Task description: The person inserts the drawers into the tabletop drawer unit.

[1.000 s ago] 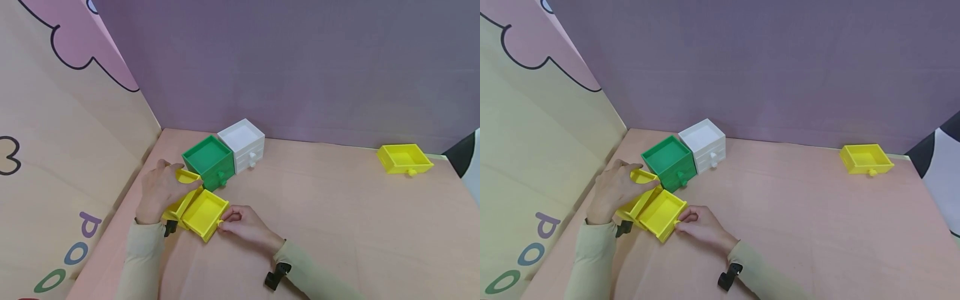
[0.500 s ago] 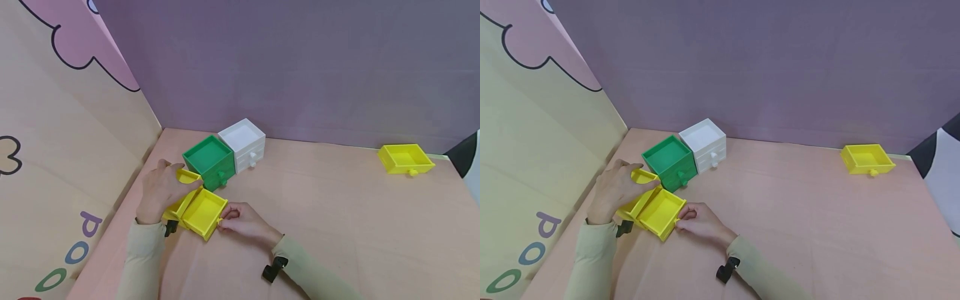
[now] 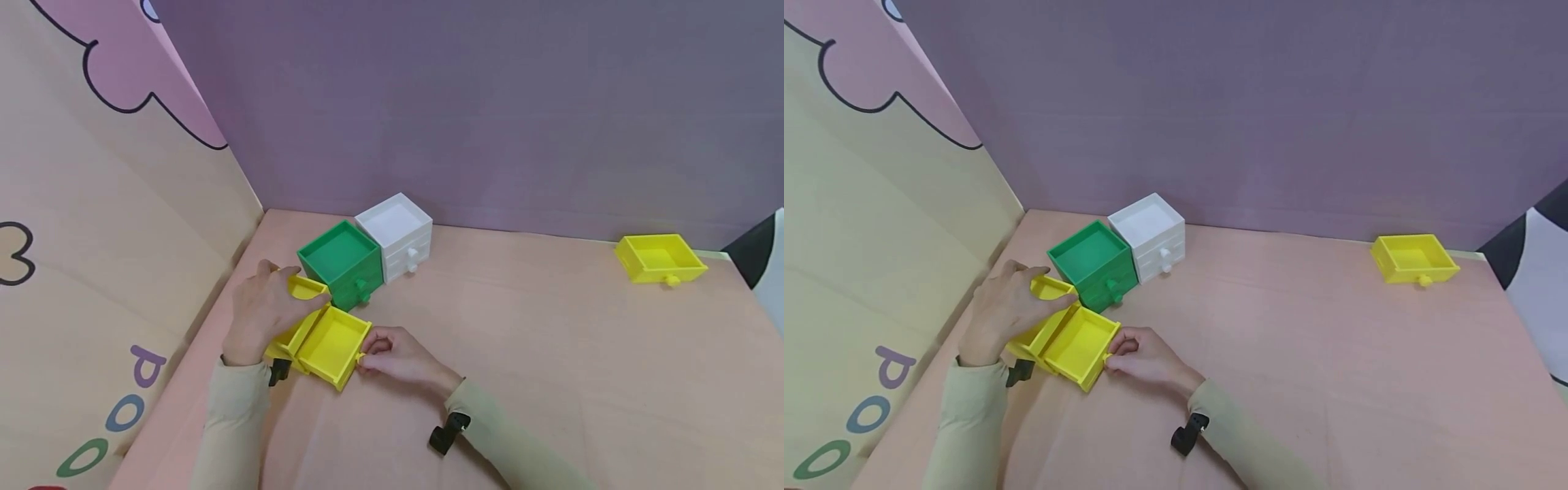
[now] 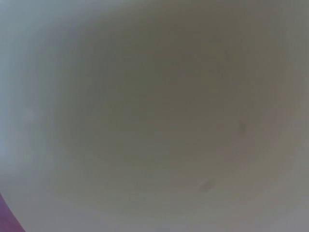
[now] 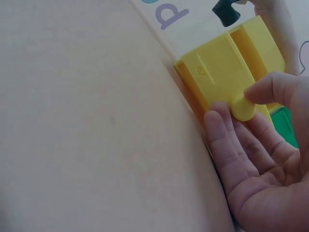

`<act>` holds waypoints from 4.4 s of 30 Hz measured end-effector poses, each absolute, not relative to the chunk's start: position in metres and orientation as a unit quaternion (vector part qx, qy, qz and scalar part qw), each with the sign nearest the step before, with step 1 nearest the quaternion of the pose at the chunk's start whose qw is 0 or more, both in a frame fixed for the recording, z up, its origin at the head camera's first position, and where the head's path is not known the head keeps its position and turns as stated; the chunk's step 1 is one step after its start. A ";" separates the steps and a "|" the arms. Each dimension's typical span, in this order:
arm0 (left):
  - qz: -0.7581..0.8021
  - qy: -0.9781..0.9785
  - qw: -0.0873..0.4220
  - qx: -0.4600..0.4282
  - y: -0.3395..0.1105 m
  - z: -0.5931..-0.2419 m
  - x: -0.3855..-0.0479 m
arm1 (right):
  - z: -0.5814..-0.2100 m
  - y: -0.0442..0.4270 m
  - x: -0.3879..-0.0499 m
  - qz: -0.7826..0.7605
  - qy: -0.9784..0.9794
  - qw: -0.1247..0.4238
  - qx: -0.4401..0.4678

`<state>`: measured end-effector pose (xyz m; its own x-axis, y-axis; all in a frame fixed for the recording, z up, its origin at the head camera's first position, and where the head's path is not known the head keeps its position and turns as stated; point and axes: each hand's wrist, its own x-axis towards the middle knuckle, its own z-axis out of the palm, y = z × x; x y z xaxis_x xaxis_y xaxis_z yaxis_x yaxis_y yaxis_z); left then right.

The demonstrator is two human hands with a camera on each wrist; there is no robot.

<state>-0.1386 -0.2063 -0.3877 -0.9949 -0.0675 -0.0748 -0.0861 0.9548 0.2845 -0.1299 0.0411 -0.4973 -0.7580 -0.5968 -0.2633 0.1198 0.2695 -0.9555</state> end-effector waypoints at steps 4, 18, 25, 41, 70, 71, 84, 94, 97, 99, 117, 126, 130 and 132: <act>0.146 0.988 0.030 -0.037 -0.206 -0.387 -0.139 | -0.497 0.040 -0.133 -0.584 0.732 0.311 -0.164; 0.140 0.989 0.027 -0.039 -0.207 -0.386 -0.139 | -0.500 0.042 -0.140 -0.587 0.720 0.322 -0.181; 0.142 0.989 0.028 -0.038 -0.207 -0.387 -0.139 | -0.500 0.044 -0.140 -0.582 0.725 0.323 -0.177; 0.144 0.988 0.029 -0.039 -0.206 -0.388 -0.139 | -0.494 0.040 -0.132 -0.555 0.762 0.291 -0.166; 0.141 0.989 0.033 -0.038 -0.205 -0.387 -0.140 | -0.494 0.027 -0.127 -0.505 0.812 0.219 -0.194; 0.141 0.989 0.032 -0.038 -0.205 -0.387 -0.141 | -0.493 0.027 -0.126 -0.496 0.820 0.206 -0.197; 0.139 0.989 0.032 -0.037 -0.207 -0.388 -0.139 | -0.493 0.026 -0.120 -0.483 0.830 0.190 -0.204; 0.146 0.988 0.030 -0.044 -0.206 -0.388 -0.138 | -0.493 0.020 -0.121 -0.496 0.826 0.185 -0.192; 0.149 0.987 0.029 -0.045 -0.206 -0.388 -0.138 | -0.493 0.018 -0.121 -0.495 0.828 0.181 -0.190; 0.151 0.987 0.028 -0.045 -0.206 -0.388 -0.138 | -0.492 0.017 -0.121 -0.495 0.829 0.178 -0.188; 0.147 0.988 0.022 -0.039 -0.207 -0.387 -0.138 | -0.495 -0.001 -0.126 -0.499 0.829 0.169 -0.186; 0.152 0.987 0.025 -0.041 -0.206 -0.387 -0.138 | -0.496 -0.006 -0.128 -0.505 0.826 0.167 -0.185; 0.150 0.988 0.024 -0.043 -0.206 -0.387 -0.138 | -0.496 -0.010 -0.129 -0.516 0.820 0.163 -0.188; 0.149 0.988 0.025 -0.043 -0.206 -0.387 -0.138 | -0.497 -0.011 -0.130 -0.518 0.818 0.163 -0.188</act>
<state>-0.1383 -0.2060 -0.3867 -0.9950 -0.0781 -0.0616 -0.0928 0.9516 0.2929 -0.1299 -0.0113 -0.4971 -0.8766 -0.4759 -0.0713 -0.1388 0.3920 -0.9094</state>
